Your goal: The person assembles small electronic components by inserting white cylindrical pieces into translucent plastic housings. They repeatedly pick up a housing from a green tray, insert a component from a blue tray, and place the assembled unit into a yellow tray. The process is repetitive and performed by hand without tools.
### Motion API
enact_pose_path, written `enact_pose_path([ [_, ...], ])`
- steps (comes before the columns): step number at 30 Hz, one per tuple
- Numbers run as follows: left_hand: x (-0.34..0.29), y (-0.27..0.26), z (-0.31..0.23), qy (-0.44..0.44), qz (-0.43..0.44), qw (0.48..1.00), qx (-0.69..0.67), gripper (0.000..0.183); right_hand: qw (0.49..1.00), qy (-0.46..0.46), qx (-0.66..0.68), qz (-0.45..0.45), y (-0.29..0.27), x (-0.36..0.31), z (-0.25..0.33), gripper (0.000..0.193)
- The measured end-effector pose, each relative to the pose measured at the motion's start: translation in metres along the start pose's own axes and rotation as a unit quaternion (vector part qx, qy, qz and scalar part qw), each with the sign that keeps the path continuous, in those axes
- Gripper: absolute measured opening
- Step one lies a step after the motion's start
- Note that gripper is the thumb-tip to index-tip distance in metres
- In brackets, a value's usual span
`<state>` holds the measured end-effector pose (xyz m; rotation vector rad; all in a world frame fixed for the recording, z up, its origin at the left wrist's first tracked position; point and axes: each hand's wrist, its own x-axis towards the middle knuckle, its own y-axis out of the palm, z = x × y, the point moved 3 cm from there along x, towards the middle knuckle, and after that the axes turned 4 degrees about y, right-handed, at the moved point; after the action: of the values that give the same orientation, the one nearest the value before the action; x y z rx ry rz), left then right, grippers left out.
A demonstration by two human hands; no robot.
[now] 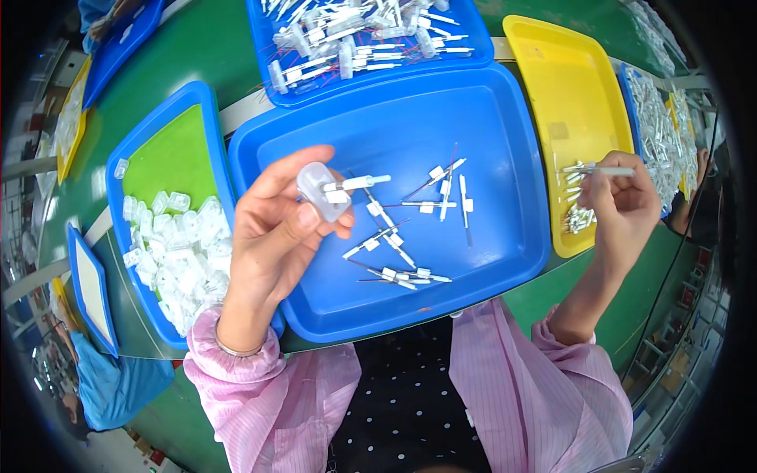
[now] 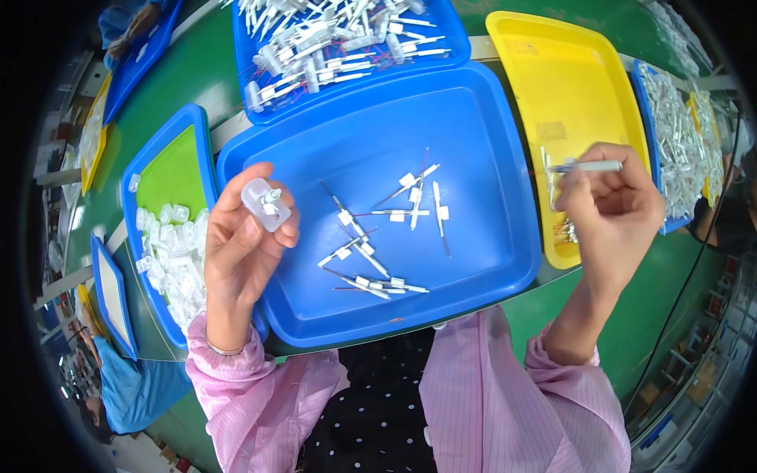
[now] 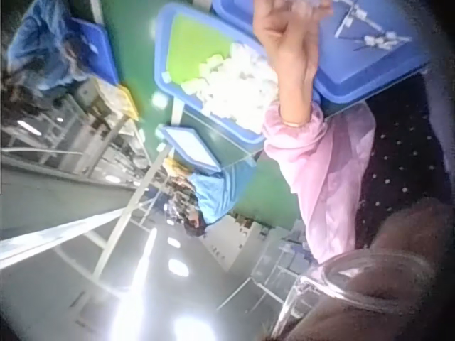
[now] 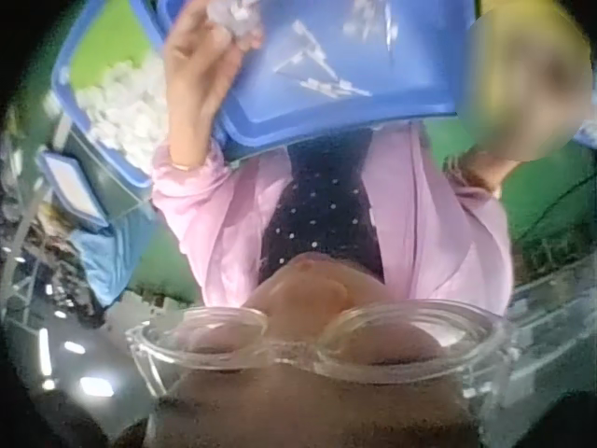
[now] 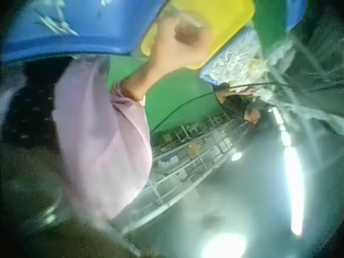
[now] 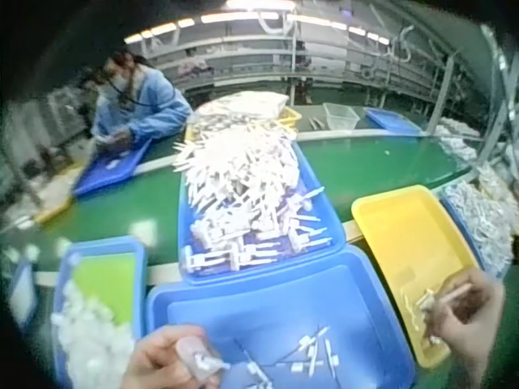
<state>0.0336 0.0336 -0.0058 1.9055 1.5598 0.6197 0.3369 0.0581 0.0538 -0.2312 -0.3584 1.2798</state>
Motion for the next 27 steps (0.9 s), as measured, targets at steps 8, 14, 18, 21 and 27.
enact_pose_path([
  [8,0.001,0.006,-0.002,0.017,0.052,0.998,-0.019,0.043,0.881,0.082,0.353,0.306,0.103,-0.035,0.036,0.017],
  [14,-0.003,0.010,-0.003,0.025,0.014,0.999,0.029,0.044,0.900,0.120,0.327,0.261,0.112,-0.035,0.033,0.017],
  [18,-0.003,0.010,-0.004,0.022,0.006,0.999,0.034,0.045,0.941,0.024,0.238,0.238,0.112,-0.038,0.035,0.017],
  [21,-0.003,0.007,-0.006,0.031,0.012,0.999,0.023,0.044,0.947,-0.188,0.118,0.232,0.108,-0.037,0.047,0.020],
  [27,-0.005,0.007,-0.005,0.058,0.009,0.996,0.064,0.041,0.938,-0.248,0.028,0.238,0.111,-0.047,0.063,0.024],
])
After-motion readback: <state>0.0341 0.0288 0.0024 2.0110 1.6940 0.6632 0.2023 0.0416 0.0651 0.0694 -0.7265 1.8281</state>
